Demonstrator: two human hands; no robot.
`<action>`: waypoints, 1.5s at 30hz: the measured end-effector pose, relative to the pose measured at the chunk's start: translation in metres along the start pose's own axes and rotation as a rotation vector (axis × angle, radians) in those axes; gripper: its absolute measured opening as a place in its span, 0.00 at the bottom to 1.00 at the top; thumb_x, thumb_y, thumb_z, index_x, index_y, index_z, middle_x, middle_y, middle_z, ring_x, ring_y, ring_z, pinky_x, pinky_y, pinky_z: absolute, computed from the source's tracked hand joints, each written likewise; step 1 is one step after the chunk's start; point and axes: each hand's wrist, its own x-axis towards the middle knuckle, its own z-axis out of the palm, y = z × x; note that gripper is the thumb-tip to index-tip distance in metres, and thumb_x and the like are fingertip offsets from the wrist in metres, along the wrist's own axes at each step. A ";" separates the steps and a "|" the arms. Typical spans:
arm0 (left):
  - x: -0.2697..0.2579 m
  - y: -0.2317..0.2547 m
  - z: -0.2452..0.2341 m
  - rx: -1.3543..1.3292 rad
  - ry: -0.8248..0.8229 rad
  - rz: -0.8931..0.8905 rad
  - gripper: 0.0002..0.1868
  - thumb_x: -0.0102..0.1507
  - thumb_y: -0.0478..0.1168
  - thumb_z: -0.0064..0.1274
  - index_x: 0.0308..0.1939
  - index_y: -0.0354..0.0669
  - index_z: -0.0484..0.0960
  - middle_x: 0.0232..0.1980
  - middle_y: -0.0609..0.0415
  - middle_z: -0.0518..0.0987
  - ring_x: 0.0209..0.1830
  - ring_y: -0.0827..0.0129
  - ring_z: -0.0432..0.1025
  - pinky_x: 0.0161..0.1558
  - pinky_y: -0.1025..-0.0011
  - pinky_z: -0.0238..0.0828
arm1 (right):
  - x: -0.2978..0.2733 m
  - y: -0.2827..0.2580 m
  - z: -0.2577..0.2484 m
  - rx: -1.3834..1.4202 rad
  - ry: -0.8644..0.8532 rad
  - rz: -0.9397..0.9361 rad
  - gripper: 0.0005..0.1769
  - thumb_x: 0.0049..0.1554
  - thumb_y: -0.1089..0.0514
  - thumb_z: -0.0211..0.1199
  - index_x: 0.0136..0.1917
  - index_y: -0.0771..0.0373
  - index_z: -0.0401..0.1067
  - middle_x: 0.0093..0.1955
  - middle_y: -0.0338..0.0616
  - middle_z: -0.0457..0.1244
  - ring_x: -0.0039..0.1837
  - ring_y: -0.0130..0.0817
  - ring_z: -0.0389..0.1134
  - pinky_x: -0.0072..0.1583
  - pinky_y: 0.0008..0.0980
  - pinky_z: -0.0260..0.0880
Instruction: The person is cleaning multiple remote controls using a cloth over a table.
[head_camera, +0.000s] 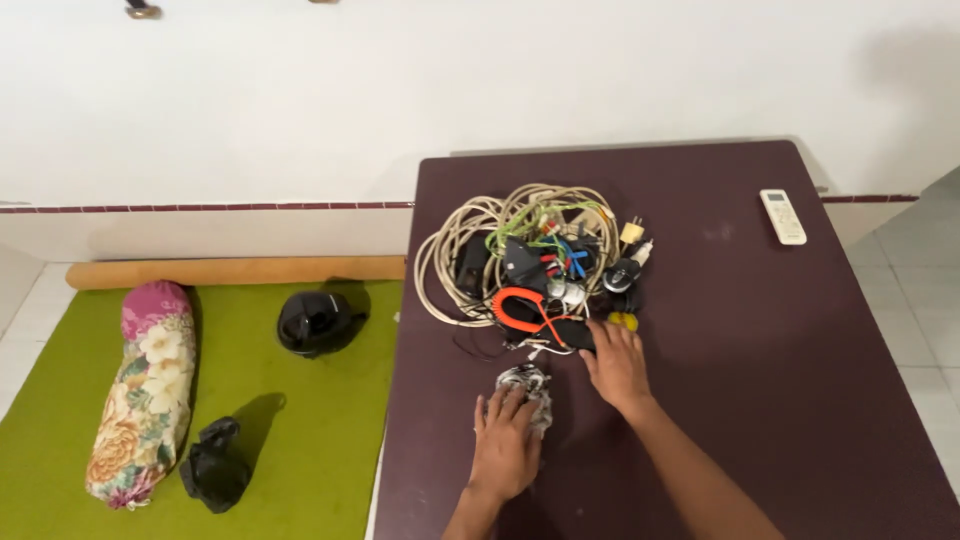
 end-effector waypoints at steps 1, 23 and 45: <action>-0.005 -0.008 0.000 -0.002 0.010 0.005 0.24 0.61 0.36 0.56 0.63 0.47 0.78 0.69 0.50 0.73 0.77 0.48 0.58 0.76 0.41 0.41 | 0.000 -0.005 -0.002 -0.006 0.007 -0.006 0.35 0.53 0.51 0.67 0.70 0.63 0.63 0.67 0.52 0.61 0.70 0.53 0.59 0.69 0.51 0.56; -0.030 0.017 -0.005 -1.224 0.158 -0.547 0.29 0.72 0.53 0.44 0.68 0.35 0.71 0.60 0.43 0.79 0.60 0.60 0.73 0.62 0.63 0.69 | -0.084 -0.136 -0.035 1.260 -0.163 0.440 0.19 0.64 0.58 0.60 0.66 0.66 0.67 0.54 0.42 0.69 0.55 0.24 0.70 0.54 0.27 0.71; -0.057 0.053 -0.104 -1.850 0.173 -0.320 0.32 0.74 0.52 0.24 0.72 0.34 0.67 0.47 0.48 0.80 0.40 0.65 0.76 0.44 0.63 0.77 | -0.051 -0.137 -0.070 0.850 -0.162 0.322 0.22 0.56 0.56 0.63 0.63 0.62 0.65 0.50 0.46 0.69 0.51 0.49 0.73 0.52 0.38 0.71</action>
